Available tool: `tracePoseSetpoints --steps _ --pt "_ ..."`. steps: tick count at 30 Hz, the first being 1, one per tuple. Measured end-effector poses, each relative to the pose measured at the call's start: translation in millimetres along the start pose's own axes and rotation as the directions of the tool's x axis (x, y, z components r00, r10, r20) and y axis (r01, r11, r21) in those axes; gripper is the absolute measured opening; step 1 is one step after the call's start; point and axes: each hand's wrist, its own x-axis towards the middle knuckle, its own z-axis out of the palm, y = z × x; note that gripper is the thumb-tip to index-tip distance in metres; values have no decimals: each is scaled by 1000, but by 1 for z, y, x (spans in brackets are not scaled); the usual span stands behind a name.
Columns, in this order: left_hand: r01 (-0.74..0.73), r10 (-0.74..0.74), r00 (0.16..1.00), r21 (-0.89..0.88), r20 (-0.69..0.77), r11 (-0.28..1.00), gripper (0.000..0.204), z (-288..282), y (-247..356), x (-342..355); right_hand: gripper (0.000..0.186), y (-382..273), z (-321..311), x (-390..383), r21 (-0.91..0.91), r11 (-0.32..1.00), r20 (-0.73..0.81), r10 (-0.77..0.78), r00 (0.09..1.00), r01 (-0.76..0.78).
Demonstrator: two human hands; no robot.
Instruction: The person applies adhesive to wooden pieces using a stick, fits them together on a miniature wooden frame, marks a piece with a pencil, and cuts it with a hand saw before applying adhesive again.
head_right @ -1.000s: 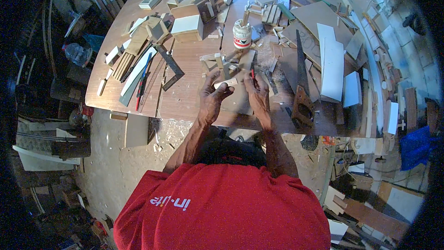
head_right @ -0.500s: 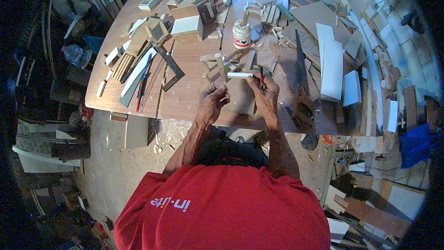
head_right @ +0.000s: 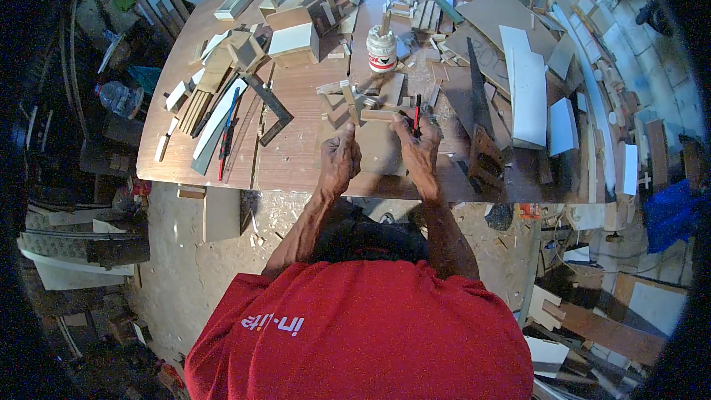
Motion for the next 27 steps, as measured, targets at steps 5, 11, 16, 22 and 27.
tracePoseSetpoints --steps 5,11,16,22,27 --pt "-120 119 993 -81 -14 989 28 6 -2 -3 27 8 3 1 1 997 34 74 997 -74" --pt "65 -51 998 -371 47 926 27 -9 -30 9 36 42 26 5 -354 929 131 -67 989 110" --pt "74 -150 976 -403 -159 912 19 -17 -43 18 38 60 48 5 -359 923 148 -89 985 137" --pt "0 -106 950 -343 -293 939 19 -25 -45 26 34 81 56 13 -298 952 223 8 975 61" --pt "-49 -69 931 -311 -358 949 20 -37 -45 35 27 52 50 13 -308 951 253 86 964 -4"
